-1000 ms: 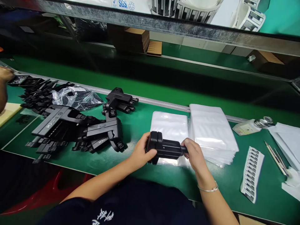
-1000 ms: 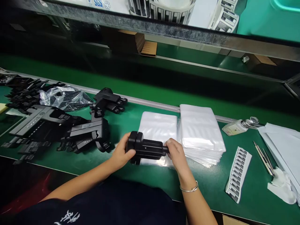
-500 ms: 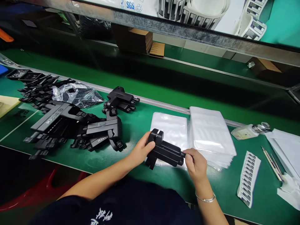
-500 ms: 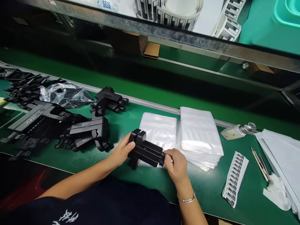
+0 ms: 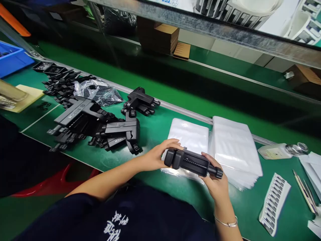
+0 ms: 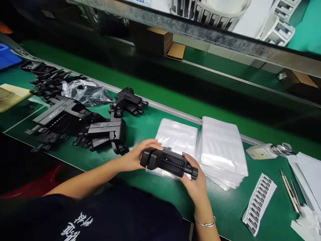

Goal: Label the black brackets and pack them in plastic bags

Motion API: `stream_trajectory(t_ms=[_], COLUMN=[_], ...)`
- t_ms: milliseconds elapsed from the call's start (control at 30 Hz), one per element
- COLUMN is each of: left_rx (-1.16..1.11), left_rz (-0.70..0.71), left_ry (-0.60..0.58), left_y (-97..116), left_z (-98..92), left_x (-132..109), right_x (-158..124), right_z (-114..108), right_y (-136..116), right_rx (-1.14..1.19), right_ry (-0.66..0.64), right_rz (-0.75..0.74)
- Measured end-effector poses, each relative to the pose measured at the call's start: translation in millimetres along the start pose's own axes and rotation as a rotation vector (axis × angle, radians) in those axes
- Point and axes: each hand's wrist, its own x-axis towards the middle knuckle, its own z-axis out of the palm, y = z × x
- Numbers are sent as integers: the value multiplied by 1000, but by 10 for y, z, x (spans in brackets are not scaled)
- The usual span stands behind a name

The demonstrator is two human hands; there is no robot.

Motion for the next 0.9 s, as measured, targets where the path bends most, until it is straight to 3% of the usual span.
stream_trajectory(t_ms=[167, 233, 433, 567, 700, 800, 900], left_rx=[39, 41, 139, 206, 227, 132, -111], left_rz=[24, 43, 34, 48, 36, -71, -209], left_ry=[72, 92, 25, -15, -28, 33, 212], left_y=[-97, -98, 115, 302, 370, 307, 174], left_z=[-63, -67, 22, 145, 204, 193, 170], left_x=[-97, -118, -33, 61, 95, 90, 98], right_x=[29, 39, 44, 3, -59, -113, -140], right_z=[13, 18, 26, 92, 133, 116, 50], right_y=[-166, -176, 96, 297, 288, 155, -32], right_rx=[-173, -171, 25, 261, 316, 267, 134], right_ry=[-63, -76, -30, -32, -18, -29, -21], right_rz=[-223, -243, 10, 69, 123, 158, 114])
